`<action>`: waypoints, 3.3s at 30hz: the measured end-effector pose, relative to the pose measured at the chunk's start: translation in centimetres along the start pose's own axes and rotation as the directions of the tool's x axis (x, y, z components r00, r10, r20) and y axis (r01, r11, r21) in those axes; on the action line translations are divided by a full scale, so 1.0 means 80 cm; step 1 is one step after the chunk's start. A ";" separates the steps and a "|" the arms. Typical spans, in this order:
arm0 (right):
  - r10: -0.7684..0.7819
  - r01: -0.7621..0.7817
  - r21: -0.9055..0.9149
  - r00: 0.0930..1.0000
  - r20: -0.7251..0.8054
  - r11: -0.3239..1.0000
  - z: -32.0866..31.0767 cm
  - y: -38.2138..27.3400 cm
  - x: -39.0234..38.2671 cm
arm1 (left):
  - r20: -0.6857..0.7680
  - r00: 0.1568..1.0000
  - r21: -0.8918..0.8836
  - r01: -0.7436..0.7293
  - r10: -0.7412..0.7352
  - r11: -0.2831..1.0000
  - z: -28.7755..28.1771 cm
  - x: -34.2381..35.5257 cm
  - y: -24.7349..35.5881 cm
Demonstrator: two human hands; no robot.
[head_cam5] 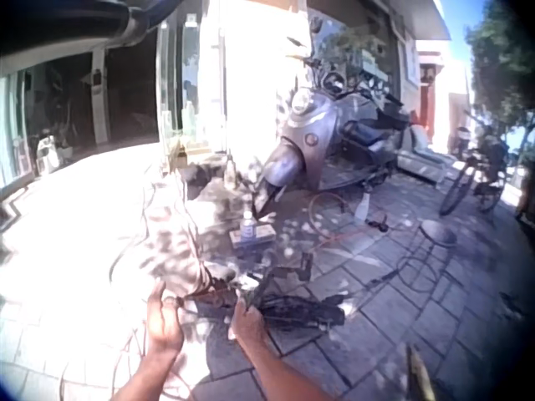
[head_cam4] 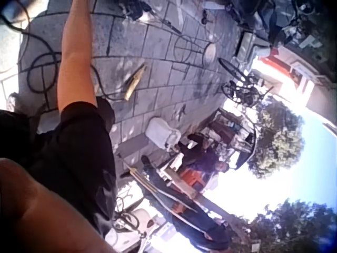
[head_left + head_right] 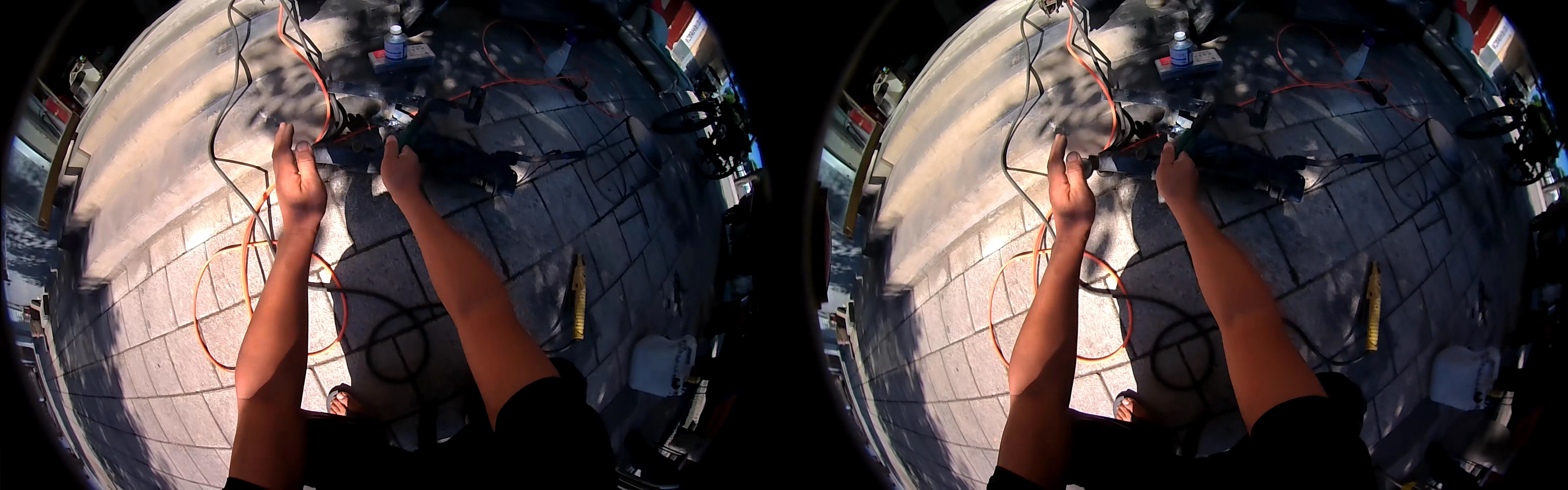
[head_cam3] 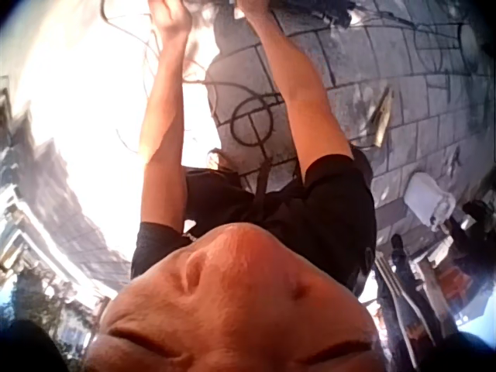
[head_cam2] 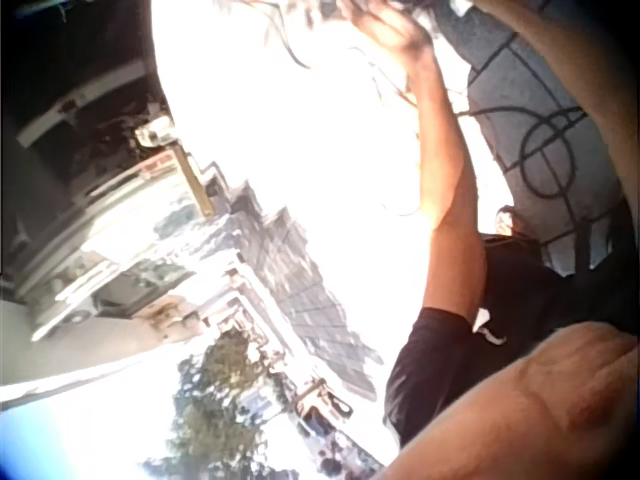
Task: The person walks from a cluttered indoor room to an outdoor paved area and begins welding a metal frame. They use a welding torch to join metal pieces, creating bright sparks, and then inspect the welded joints with a hammer.
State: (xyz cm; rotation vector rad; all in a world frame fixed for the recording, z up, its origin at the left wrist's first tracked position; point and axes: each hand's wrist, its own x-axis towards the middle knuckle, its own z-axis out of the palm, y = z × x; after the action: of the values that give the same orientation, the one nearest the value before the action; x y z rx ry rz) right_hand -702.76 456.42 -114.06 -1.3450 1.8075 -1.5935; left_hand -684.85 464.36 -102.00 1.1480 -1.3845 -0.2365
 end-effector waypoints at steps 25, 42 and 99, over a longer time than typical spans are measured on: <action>0.487 0.638 -0.508 0.229 0.843 0.579 -0.142 -0.110 0.027 | -0.014 1.000 0.073 -0.024 0.025 0.997 -0.023 0.011 -0.010; 0.376 0.943 -0.268 0.180 0.909 0.196 -0.191 -0.016 -0.051 | 0.437 0.813 0.451 0.171 -0.384 0.876 -0.063 -0.023 -0.056; 0.485 0.883 -0.373 0.204 0.851 0.284 -0.185 -0.050 -0.057 | 0.638 -0.038 0.768 0.106 -0.769 0.631 0.033 -0.064 -0.182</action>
State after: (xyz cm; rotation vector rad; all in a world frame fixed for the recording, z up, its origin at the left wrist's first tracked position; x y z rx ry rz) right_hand -710.66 468.73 -107.56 -2.4212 1.3447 0.9355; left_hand -681.51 459.75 -116.61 2.1631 -2.2104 -1.5173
